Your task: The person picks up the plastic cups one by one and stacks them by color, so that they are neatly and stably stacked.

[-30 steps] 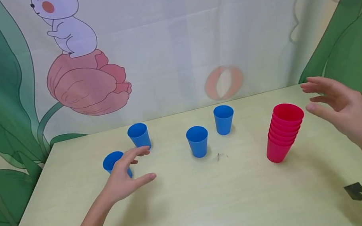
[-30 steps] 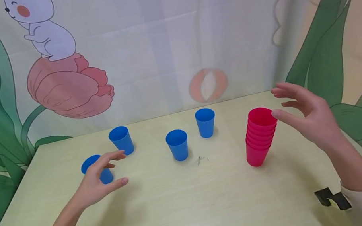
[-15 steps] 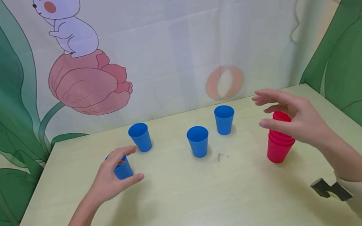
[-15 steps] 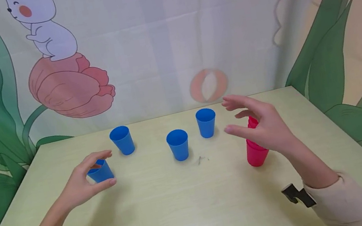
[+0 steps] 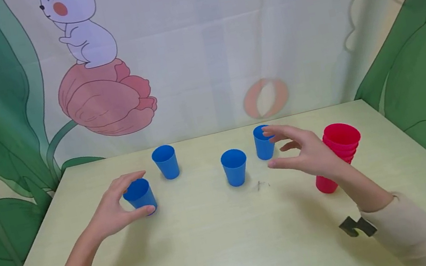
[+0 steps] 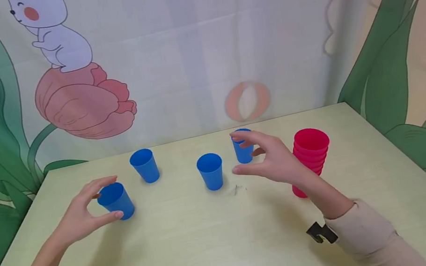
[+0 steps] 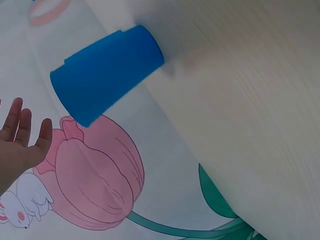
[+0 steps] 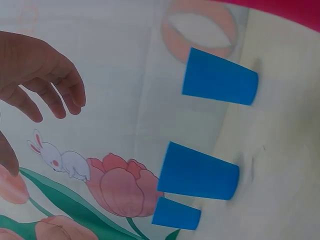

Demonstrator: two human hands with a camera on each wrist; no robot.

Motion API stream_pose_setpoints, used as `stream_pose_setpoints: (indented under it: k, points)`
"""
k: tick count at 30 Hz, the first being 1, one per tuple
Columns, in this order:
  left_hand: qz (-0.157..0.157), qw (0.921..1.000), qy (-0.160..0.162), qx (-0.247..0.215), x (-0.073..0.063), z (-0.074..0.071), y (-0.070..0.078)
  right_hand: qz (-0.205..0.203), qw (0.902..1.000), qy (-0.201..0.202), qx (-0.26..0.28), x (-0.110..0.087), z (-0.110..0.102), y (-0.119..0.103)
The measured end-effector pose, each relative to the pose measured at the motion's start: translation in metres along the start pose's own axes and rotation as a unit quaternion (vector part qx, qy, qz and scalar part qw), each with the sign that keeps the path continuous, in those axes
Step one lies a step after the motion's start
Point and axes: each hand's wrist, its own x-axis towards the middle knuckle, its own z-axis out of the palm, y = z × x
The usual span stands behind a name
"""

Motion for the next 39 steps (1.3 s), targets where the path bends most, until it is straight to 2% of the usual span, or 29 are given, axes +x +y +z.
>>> stream_pose_setpoints:
  k: [4, 11, 17, 25, 32, 39]
  points:
    - [-0.003, 1.0, 0.0, 0.006, 0.002, -0.004, -0.009, 0.01, 0.9999, -0.011, 0.001, 0.008, 0.013, 0.009]
    - [-0.033, 0.9994, -0.009, 0.0, 0.007, -0.011, -0.03, 0.024, 0.9993, -0.015, -0.023, 0.021, 0.033, 0.018]
    - [-0.046, 0.9988, -0.02, -0.002, 0.008, -0.014, -0.047, 0.036, 0.9992, -0.014, -0.009, 0.033, 0.046, 0.028]
    - [-0.066, 0.9967, -0.048, 0.003, 0.01, -0.017, -0.057, 0.064, 0.9976, -0.026, -0.009, 0.048, 0.061, 0.044]
    - [-0.08, 0.9944, -0.068, 0.003, 0.012, -0.016, -0.066, 0.092, 0.9942, -0.041, -0.039, 0.056, 0.069, 0.05]
    - [-0.087, 0.9931, -0.078, -0.006, 0.015, -0.012, -0.068, 0.127, 0.9891, -0.062, -0.042, 0.06, 0.074, 0.056]
